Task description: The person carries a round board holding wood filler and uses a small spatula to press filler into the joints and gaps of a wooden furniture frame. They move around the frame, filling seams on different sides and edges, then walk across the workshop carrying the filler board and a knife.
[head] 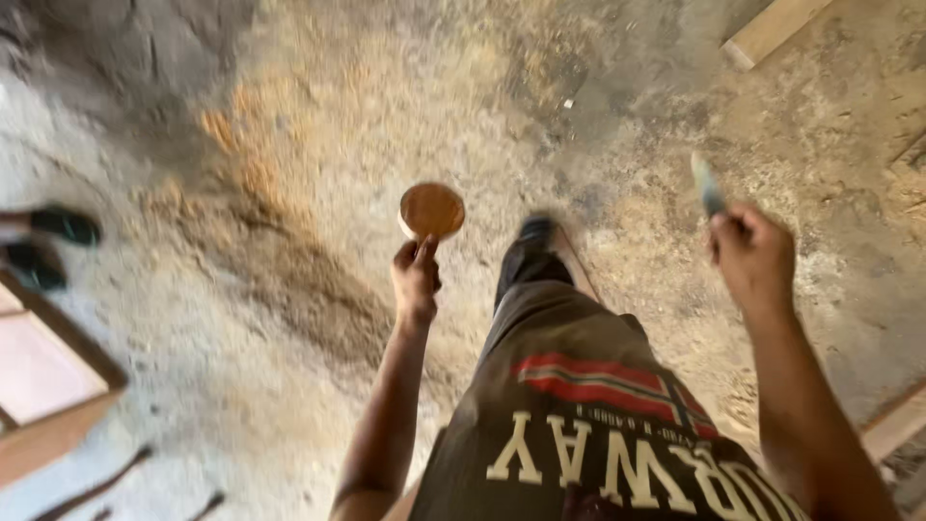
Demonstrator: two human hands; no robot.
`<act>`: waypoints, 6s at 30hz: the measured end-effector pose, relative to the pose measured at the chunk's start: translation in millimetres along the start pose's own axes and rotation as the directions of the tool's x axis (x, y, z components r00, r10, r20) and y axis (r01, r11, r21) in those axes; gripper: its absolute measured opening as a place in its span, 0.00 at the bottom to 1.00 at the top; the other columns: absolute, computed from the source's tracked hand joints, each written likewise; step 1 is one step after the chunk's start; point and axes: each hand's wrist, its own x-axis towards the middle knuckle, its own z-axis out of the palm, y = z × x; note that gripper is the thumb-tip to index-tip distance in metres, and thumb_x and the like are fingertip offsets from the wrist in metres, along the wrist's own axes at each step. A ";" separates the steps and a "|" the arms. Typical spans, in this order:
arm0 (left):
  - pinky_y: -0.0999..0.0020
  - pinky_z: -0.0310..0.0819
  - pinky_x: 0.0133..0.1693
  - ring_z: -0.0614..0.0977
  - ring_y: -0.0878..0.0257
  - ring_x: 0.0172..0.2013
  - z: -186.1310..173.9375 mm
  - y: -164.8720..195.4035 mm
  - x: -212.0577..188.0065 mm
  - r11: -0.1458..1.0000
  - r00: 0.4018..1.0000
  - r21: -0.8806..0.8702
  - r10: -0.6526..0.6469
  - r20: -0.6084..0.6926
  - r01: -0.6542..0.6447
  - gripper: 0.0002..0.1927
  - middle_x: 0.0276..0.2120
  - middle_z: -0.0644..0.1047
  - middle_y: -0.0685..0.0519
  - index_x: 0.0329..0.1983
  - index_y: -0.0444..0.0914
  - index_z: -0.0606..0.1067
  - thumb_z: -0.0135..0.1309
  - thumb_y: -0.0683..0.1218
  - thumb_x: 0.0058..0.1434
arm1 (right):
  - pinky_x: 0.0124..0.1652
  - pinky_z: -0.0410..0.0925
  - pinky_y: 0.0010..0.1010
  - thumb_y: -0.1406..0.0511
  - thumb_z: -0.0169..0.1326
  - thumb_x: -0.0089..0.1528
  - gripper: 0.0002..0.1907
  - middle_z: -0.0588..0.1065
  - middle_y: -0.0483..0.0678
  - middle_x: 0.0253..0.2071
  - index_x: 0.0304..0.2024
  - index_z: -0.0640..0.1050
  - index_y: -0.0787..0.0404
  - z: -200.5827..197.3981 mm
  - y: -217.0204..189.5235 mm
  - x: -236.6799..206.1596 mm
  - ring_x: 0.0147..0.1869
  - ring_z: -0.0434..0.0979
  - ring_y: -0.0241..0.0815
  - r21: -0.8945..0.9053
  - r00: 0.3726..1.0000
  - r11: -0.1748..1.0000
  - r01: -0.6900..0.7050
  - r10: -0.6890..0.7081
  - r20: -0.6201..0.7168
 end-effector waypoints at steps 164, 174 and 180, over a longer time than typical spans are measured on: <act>0.71 0.78 0.57 0.79 0.63 0.53 -1891.7 2102.7 1825.7 0.594 -0.418 0.798 0.702 -0.577 -0.103 0.49 0.55 0.74 0.48 0.75 0.35 0.61 0.75 0.57 0.59 | 0.21 0.53 0.22 0.67 0.60 0.63 0.07 0.76 0.47 0.30 0.39 0.79 0.67 2882.8 -2745.9 647.2 0.21 0.61 0.26 0.412 -0.121 0.892 0.185 -0.395 0.911; 0.52 0.77 0.49 0.79 0.45 0.50 -2006.3 2306.1 1962.9 0.452 0.344 0.823 0.754 -0.559 0.346 0.50 0.53 0.73 0.39 0.66 0.40 0.66 0.75 0.60 0.43 | 0.19 0.52 0.23 0.67 0.59 0.63 0.09 0.76 0.48 0.28 0.36 0.78 0.69 2989.5 -2863.5 682.9 0.18 0.59 0.27 0.416 -0.047 0.902 0.118 -0.414 0.909; 0.55 0.77 0.44 0.79 0.42 0.45 -2116.2 2335.5 2088.3 0.265 0.693 0.940 0.637 -0.338 0.214 0.49 0.63 0.67 0.35 0.66 0.41 0.65 0.74 0.57 0.41 | 0.18 0.49 0.21 0.63 0.63 0.63 0.13 0.74 0.45 0.25 0.30 0.76 0.65 3091.0 -2954.3 595.4 0.17 0.57 0.26 0.378 -0.197 0.916 0.135 -0.349 0.916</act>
